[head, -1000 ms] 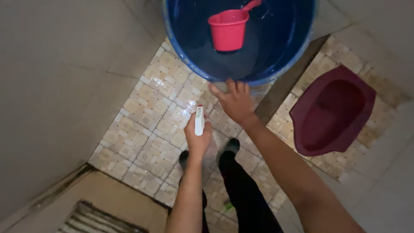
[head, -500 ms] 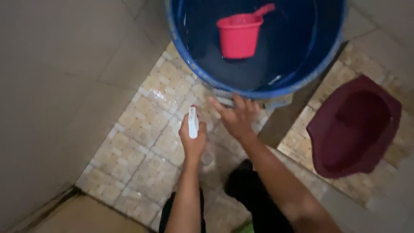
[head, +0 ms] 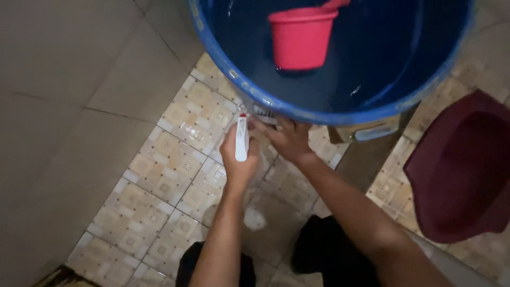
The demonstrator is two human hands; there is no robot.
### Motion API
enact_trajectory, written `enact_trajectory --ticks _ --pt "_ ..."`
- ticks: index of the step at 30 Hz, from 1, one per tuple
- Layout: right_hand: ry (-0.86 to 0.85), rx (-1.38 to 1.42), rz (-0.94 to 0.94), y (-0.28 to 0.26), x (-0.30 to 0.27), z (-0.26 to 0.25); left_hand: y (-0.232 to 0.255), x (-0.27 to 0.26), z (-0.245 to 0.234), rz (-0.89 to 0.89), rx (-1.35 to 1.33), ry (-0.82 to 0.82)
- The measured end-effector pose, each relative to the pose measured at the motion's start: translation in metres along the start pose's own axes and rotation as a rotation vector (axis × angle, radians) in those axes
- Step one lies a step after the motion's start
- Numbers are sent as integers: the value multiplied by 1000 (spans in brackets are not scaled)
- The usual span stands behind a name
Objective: The person uses a pink dipper to pour water from a blue bucket onto the bathroom floor, then sprays liquid from a white bottle and scrubs various surfaces, including a wall and the base of a bucket, using a brush and a sponge.
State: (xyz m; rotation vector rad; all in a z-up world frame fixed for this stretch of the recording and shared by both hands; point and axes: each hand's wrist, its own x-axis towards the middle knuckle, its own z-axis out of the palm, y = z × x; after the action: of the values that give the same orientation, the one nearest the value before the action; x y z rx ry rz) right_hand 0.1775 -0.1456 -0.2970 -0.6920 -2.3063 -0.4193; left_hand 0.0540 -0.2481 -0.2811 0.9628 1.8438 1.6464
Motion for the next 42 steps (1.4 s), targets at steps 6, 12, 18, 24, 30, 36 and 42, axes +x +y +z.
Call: enact_trajectory --ticks 6,12,18,24,30,36,42 --pt "-93 350 132 -1 1 13 -20 24 1 100 11 -13" --pt "28 -28 -100 -5 -2 13 -37 43 2 242 37 -13" --pt "-2 -90 -181 -6 -4 29 -46 60 -6 183 -64 -50" --pt "-43 -212 -224 -11 5 23 -50 63 -17 150 -55 -30" --pt "-102 34 -45 -17 3 15 -43 49 -22 202 -90 -54" --pt "-219 17 60 -21 -6 4 -35 37 -21 272 -66 -48" --pt "-188 86 197 -15 -16 -14 -19 24 -22 236 -33 -95"
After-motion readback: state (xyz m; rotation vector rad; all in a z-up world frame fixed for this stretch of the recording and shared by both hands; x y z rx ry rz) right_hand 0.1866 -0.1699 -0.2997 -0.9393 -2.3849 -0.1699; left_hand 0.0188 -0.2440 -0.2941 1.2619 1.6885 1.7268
